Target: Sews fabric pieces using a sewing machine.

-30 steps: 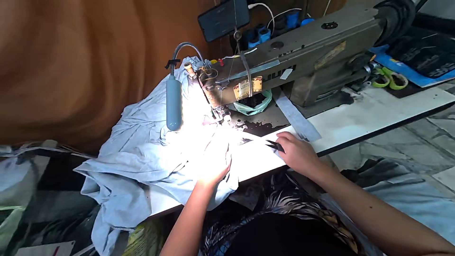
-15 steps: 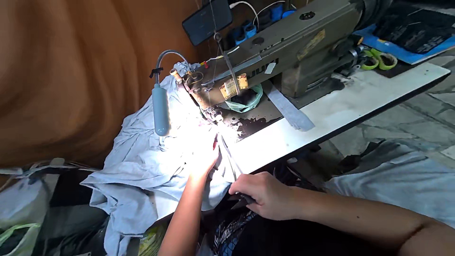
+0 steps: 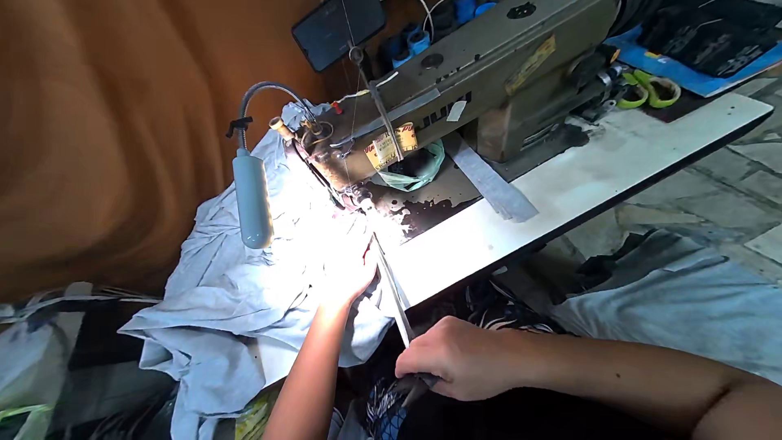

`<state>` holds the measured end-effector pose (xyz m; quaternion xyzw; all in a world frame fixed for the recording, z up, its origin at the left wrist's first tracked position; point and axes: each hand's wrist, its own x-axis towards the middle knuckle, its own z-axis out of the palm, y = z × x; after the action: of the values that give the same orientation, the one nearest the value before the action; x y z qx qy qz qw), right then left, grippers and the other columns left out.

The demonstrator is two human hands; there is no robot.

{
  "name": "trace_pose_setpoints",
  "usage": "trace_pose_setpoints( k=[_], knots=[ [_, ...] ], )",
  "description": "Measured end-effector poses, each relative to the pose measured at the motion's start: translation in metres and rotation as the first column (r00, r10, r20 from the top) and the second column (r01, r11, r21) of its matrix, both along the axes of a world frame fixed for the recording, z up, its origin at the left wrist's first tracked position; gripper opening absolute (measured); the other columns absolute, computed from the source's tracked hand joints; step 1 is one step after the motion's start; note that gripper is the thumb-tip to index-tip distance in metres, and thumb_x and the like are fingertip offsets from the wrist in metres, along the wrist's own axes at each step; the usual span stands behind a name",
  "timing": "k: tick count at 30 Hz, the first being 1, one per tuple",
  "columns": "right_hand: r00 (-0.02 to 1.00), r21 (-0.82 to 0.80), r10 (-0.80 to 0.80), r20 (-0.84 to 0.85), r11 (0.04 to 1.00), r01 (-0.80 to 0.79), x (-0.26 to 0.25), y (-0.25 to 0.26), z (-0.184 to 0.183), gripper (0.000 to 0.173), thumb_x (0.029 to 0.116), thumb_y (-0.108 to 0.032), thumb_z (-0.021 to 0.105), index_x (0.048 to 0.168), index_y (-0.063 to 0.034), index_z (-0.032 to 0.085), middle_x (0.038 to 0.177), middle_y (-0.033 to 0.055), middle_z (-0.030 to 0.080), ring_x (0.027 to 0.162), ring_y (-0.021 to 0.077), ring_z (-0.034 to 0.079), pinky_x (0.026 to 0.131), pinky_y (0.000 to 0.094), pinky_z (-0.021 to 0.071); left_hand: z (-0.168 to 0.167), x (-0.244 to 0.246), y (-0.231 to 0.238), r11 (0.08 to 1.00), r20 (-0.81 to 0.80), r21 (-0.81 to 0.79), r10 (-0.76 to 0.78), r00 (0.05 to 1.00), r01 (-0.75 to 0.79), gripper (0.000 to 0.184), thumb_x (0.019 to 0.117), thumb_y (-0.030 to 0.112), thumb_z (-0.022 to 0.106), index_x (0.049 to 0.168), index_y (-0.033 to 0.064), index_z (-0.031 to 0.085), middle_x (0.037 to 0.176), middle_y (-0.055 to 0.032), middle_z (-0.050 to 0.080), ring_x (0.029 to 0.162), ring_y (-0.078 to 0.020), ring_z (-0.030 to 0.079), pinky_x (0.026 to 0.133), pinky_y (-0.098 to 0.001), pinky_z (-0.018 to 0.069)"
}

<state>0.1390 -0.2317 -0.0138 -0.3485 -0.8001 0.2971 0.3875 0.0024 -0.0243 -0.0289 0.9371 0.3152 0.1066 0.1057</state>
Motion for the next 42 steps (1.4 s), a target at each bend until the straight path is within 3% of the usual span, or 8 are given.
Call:
trace_pose_setpoints(
  k=[9,15,18,23,26,31,38,42],
  knots=[
    [0.932,-0.45,0.238,0.275,0.888,-0.094,0.005,0.006,0.005,0.02,0.0964,-0.006,0.063,0.115,-0.001,0.068,0.088,0.0209,0.07,0.085,0.0401,0.069,0.074,0.0602,0.0506,0.0,-0.002,-0.004,0.998,0.017,-0.057,0.016,1.0,-0.015,0.024,0.0958,0.02,0.063,0.099,0.0004,0.076,0.111,-0.0177,0.072,0.109,-0.0358,0.067,0.094,-0.0573,0.0493],
    [0.909,-0.054,-0.261,0.324,0.955,0.293,0.033,0.05,-0.009,0.022,0.0931,-0.001,0.058,0.109,-0.0005,0.073,0.098,0.0195,0.071,0.087,0.0366,0.071,0.073,0.055,0.0569,0.006,-0.013,-0.019,0.967,0.018,-0.247,0.066,0.998,-0.059,0.024,0.0984,0.021,0.063,0.104,0.0024,0.076,0.111,-0.016,0.071,0.108,-0.0303,0.066,0.094,-0.0524,0.0503],
    [0.843,-0.102,-0.209,0.496,0.95,0.296,0.037,0.075,-0.009,0.032,0.0961,-0.002,0.055,0.125,-0.0059,0.069,0.114,0.0195,0.066,0.092,0.0365,0.069,0.074,0.053,0.0546,0.008,-0.019,-0.026,0.934,0.047,-0.351,0.092,0.995,-0.07,0.023,0.0981,0.017,0.062,0.106,0.0019,0.077,0.126,-0.0168,0.068,0.119,-0.0279,0.063,0.102,-0.0476,0.0479],
    [0.84,-0.06,-0.143,0.524,0.977,0.204,0.025,0.07,-0.017,0.034,0.0956,-0.001,0.055,0.127,-0.0022,0.066,0.131,0.021,0.065,0.098,0.0412,0.07,0.074,0.0567,0.0557,0.008,-0.02,-0.026,0.928,0.12,-0.37,0.102,0.988,-0.051,0.019,0.0969,0.015,0.063,0.093,0.001,0.076,0.109,-0.0138,0.073,0.101,-0.021,0.069,0.09,-0.0411,0.0539],
    [0.84,0.048,-0.213,0.499,0.975,0.219,0.022,0.062,-0.027,0.026,0.0915,0.0,0.057,0.114,0.0002,0.07,0.132,0.0215,0.066,0.089,0.0393,0.073,0.066,0.0536,0.0568,0.015,-0.009,-0.029,0.92,-0.004,-0.371,0.136,0.991,-0.128,0.022,0.0977,0.022,0.065,0.093,0.0014,0.071,0.09,-0.0116,0.069,0.085,-0.021,0.066,0.078,-0.0416,0.0537],
    [0.841,0.152,-0.269,0.469,0.963,0.223,0.014,0.05,-0.036,0.026,0.0895,0.0,0.058,0.113,0.0023,0.07,0.122,0.0197,0.069,0.074,0.0342,0.071,0.056,0.0475,0.0547,0.02,0.007,-0.034,0.975,-0.184,-0.171,0.108,0.977,-0.14,0.022,0.0954,0.017,0.064,0.09,-0.0022,0.073,0.111,-0.0195,0.071,0.107,-0.0345,0.067,0.091,-0.0541,0.0514],
    [0.839,0.135,-0.282,0.465,0.959,0.248,0.011,0.046,-0.035,0.018,0.09,-0.002,0.058,0.104,-0.0018,0.07,0.117,0.0185,0.071,0.068,0.0328,0.07,0.052,0.0468,0.0526,0.006,-0.005,-0.036,0.884,0.119,-0.407,0.299,0.947,-0.228,0.024,0.1008,0.018,0.059,0.082,0.0042,0.065,0.073,-0.0038,0.057,0.069,-0.0132,0.056,0.064,-0.0331,0.0473],
    [0.84,0.102,-0.257,0.478,0.966,0.237,0.012,0.046,-0.032,0.018,0.0906,-0.001,0.058,0.105,-0.0026,0.069,0.117,0.0188,0.07,0.07,0.0338,0.07,0.054,0.0476,0.0527,0.0,-0.005,-0.038,0.895,0.159,-0.405,0.271,0.949,-0.188,0.025,0.1015,0.019,0.06,0.082,0.0045,0.068,0.082,-0.0043,0.062,0.078,-0.0124,0.059,0.072,-0.0327,0.0501]
  ],
)
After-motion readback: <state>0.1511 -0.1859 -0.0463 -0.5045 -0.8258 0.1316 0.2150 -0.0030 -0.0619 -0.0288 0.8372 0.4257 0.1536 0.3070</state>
